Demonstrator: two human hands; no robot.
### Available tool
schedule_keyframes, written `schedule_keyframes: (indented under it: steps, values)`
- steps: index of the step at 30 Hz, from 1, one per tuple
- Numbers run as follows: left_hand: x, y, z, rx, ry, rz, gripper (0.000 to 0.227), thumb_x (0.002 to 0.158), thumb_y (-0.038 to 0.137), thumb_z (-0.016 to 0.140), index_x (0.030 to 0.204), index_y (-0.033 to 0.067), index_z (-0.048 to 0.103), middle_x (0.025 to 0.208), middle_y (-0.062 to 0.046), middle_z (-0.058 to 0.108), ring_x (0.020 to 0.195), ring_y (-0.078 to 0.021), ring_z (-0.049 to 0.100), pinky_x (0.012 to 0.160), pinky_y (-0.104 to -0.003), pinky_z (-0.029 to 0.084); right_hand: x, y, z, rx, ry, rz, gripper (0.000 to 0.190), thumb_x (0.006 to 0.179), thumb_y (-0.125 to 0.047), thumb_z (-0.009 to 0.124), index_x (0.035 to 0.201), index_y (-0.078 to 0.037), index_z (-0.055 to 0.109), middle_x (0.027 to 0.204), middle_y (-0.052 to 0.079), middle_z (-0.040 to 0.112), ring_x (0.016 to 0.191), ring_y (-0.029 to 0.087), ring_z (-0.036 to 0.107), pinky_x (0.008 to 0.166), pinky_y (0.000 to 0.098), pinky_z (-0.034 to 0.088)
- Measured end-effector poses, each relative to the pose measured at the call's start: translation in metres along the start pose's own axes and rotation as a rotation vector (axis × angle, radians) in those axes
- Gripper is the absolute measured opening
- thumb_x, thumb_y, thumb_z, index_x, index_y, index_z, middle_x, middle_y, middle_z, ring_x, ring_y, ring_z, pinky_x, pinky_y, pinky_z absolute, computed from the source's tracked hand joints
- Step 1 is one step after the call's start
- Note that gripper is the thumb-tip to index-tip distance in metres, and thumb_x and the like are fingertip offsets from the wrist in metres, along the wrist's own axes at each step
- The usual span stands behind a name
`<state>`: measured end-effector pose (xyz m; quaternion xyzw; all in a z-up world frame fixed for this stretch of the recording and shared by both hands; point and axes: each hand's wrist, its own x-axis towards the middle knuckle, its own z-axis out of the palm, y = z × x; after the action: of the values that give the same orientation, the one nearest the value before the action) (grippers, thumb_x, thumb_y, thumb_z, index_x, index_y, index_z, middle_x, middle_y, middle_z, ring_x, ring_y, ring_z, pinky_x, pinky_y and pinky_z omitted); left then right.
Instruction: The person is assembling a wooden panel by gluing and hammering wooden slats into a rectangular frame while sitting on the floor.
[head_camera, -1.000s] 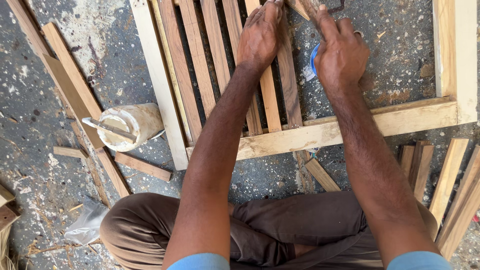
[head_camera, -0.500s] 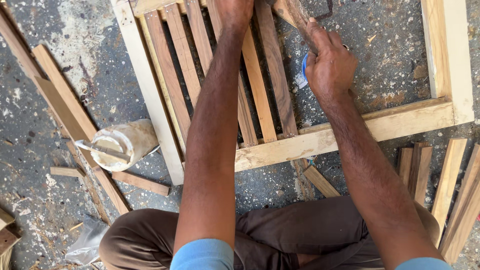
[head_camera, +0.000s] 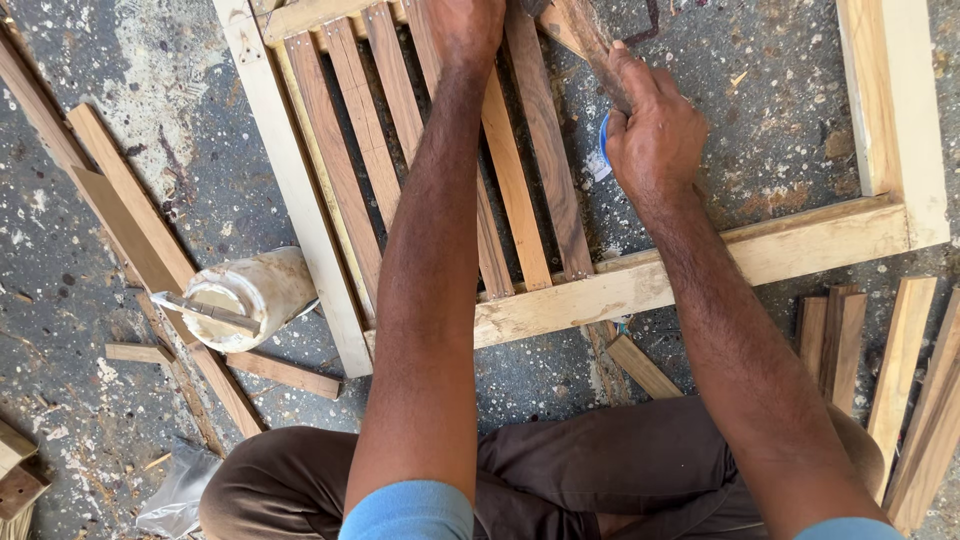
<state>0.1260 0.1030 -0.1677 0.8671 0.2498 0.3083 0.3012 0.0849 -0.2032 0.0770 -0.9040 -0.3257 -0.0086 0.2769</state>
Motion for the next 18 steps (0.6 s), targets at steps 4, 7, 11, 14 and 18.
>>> schedule_keyframes:
  steps: [4, 7, 11, 14, 18]
  values:
    - [0.000, 0.018, -0.014, -0.064, -0.048, -0.152, 0.028, 0.099, 0.028, 0.063, 0.095, 0.0007, 0.069, 0.072, -0.008, 0.067, 0.061, -0.0179, 0.066, 0.053, -0.038, 0.054, -0.001, 0.002, 0.003, 0.007, -0.001, -0.003, 0.062, 0.085, 0.005, 0.081, 0.143, -0.002, 0.061, 0.119, 0.021, 0.072, 0.095, 0.030, 0.077, 0.070, 0.0382, 0.067]
    - [0.004, 0.032, -0.027, 0.019, -0.050, -0.118, 0.028, 0.099, 0.028, 0.062, 0.092, 0.0013, 0.069, 0.072, -0.008, 0.066, 0.061, -0.0194, 0.064, 0.054, -0.041, 0.053, 0.000, 0.003, 0.004, 0.010, -0.003, -0.002, 0.060, 0.086, 0.005, 0.081, 0.143, -0.003, 0.061, 0.121, 0.021, 0.072, 0.096, 0.030, 0.077, 0.072, 0.0386, 0.067]
    - [0.003, 0.043, -0.035, -0.174, -0.049, -0.209, 0.031, 0.102, 0.027, 0.063, 0.090, -0.0011, 0.067, 0.069, -0.011, 0.064, 0.058, -0.0220, 0.064, 0.053, -0.043, 0.051, -0.001, 0.001, 0.001, -0.007, -0.015, 0.013, 0.060, 0.086, 0.003, 0.081, 0.142, -0.004, 0.061, 0.120, 0.020, 0.072, 0.095, 0.030, 0.077, 0.074, 0.0413, 0.066]
    - [0.007, 0.052, -0.039, 0.079, -0.032, -0.097, 0.023, 0.094, 0.023, 0.067, 0.086, 0.0013, 0.069, 0.069, -0.010, 0.067, 0.060, -0.0229, 0.067, 0.051, -0.042, 0.053, 0.000, -0.002, 0.000, 0.000, -0.030, 0.037, 0.061, 0.085, 0.003, 0.081, 0.142, -0.004, 0.061, 0.120, 0.020, 0.072, 0.093, 0.030, 0.077, 0.073, 0.0424, 0.066]
    - [0.010, 0.068, -0.051, 0.129, -0.010, 0.018, 0.020, 0.093, 0.023, 0.072, 0.092, 0.0032, 0.071, 0.073, -0.011, 0.070, 0.065, -0.0249, 0.070, 0.057, -0.042, 0.057, 0.000, -0.003, -0.002, 0.024, -0.026, 0.029, 0.061, 0.086, 0.003, 0.081, 0.142, -0.005, 0.060, 0.122, 0.020, 0.072, 0.094, 0.030, 0.077, 0.074, 0.0421, 0.066]
